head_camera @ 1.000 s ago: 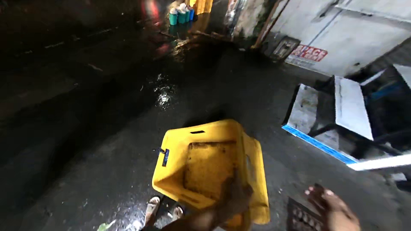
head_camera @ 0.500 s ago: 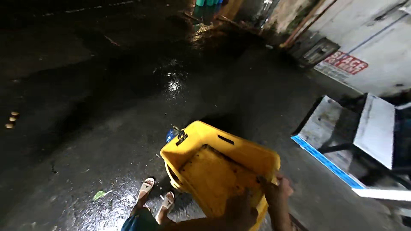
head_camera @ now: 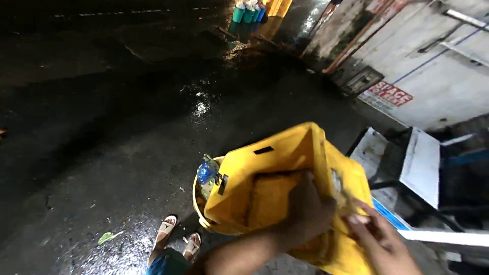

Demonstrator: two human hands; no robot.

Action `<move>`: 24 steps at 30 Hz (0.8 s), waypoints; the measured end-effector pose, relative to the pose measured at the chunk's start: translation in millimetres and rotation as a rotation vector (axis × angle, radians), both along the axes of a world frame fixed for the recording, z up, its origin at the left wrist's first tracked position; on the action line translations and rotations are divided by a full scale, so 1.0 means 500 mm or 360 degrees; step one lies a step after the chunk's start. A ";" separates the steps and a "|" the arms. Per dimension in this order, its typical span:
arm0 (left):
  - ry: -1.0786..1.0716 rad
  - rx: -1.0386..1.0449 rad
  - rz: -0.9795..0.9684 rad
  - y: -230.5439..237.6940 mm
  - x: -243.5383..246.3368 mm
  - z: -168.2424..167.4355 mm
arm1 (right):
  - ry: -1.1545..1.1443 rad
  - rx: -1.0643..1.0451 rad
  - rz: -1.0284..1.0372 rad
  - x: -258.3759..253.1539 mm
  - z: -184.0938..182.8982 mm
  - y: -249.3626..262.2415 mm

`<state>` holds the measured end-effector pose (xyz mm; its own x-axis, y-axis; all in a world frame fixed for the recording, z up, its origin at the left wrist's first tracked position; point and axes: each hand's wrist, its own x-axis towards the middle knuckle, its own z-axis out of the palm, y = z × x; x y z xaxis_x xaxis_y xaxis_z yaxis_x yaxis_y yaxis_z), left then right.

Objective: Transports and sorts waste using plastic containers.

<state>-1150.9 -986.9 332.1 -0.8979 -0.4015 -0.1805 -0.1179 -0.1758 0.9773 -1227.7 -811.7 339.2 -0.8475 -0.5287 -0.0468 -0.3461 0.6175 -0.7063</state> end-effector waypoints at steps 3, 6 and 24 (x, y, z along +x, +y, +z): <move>0.0219 0.0223 0.0049 -0.004 0.027 0.004 | 0.0133 -0.0185 0.0092 0.008 0.055 0.004; 0.0240 0.0449 0.0040 0.013 0.038 -0.085 | 0.0347 -0.0056 0.0136 0.023 0.043 -0.017; 0.0460 0.0273 -0.0599 0.077 0.052 -0.169 | 0.0382 0.0932 0.0131 0.013 -0.011 -0.218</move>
